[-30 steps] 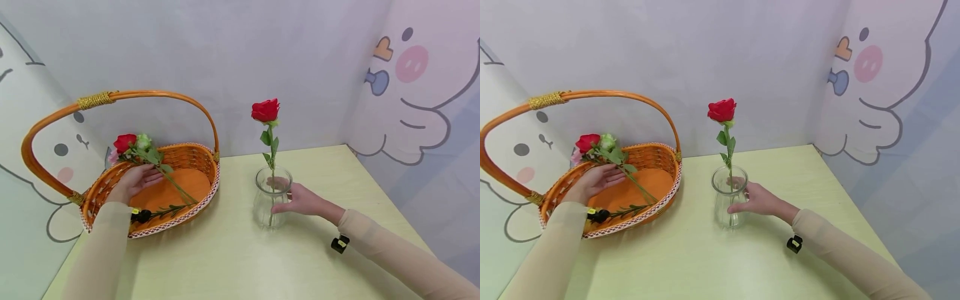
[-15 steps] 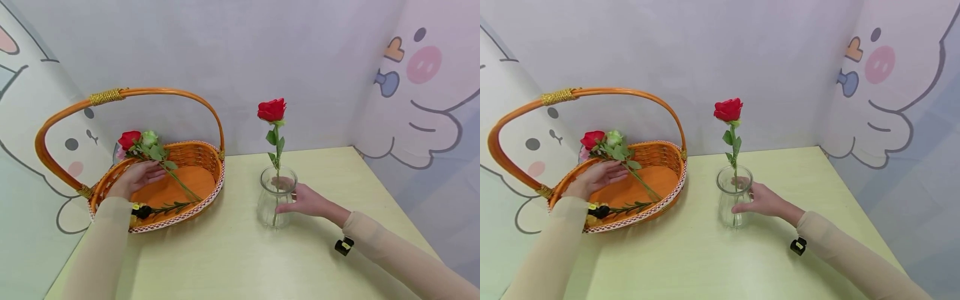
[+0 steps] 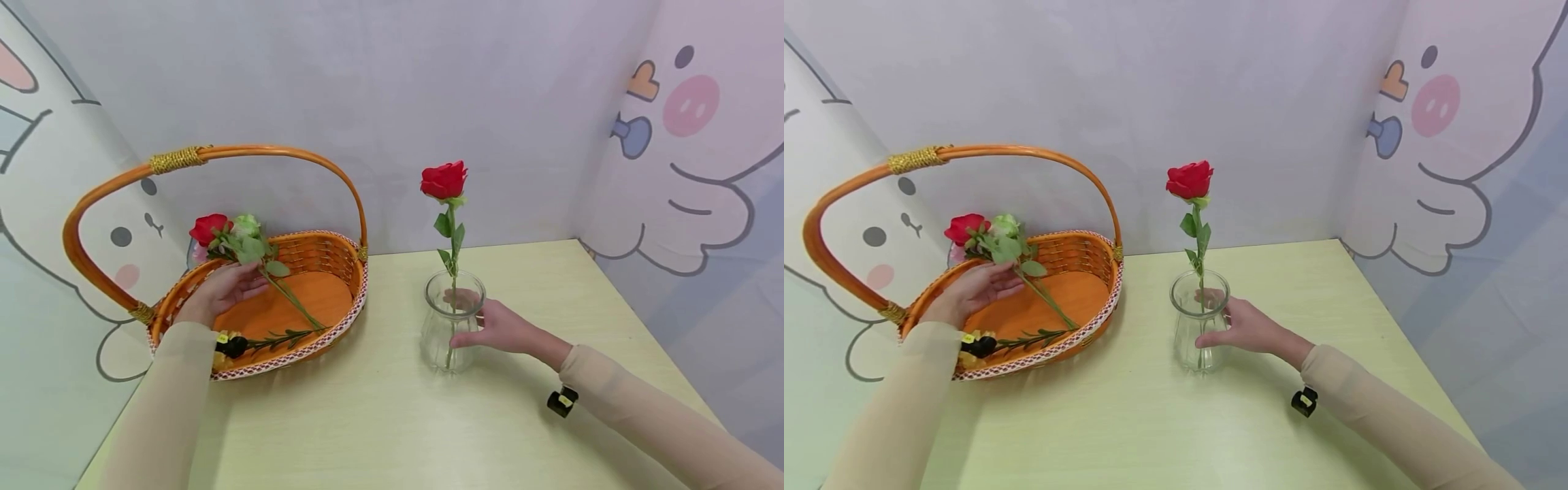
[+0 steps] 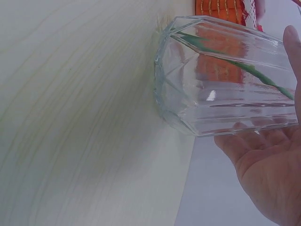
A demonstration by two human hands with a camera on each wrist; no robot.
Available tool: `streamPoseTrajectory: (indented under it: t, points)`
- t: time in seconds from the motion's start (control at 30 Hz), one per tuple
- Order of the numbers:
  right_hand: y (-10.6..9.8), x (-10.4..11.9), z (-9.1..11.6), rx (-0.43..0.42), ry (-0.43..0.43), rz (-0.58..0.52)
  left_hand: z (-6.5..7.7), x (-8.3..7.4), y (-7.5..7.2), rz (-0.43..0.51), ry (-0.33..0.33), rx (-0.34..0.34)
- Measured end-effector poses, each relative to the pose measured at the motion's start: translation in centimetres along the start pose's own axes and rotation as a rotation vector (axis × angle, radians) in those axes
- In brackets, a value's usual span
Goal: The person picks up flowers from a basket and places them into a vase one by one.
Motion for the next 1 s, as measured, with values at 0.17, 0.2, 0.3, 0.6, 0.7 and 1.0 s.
streamPoseTrajectory:
  t: [0.17,0.2,0.3,0.6,0.7,1.0]
  points:
    - [0.04,0.04,-0.02,0.002,-0.003,-0.002,0.01,0.25,-0.24,0.032,-0.017,0.010]
    - [0.03,0.07,-0.02,0.001,-0.004,-0.001,0.01,0.26,-0.27,0.036,-0.020,0.015]
    - [0.02,0.09,-0.04,-0.001,-0.009,0.000,-0.02,0.26,-0.37,0.047,-0.021,0.032]
    - [-0.05,0.03,-0.10,-0.003,0.001,-0.003,-0.07,0.33,-0.18,0.050,-0.011,0.088]
    - [-0.05,0.15,-0.11,-0.005,0.001,-0.007,-0.12,0.31,-0.16,0.046,-0.009,0.088]
    - [-0.10,0.15,-0.15,-0.008,-0.003,-0.014,-0.01,0.29,0.25,0.019,-0.007,0.102]
Point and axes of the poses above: each hand's wrist, its own z-axis away from the middle knuckle, its own y-axis out of the palm, x = y × z, the point moved 4 cm from there along -z, towards the middle knuckle, and after that the axes turned 6 degrees about -y, right-handed, at the moved point
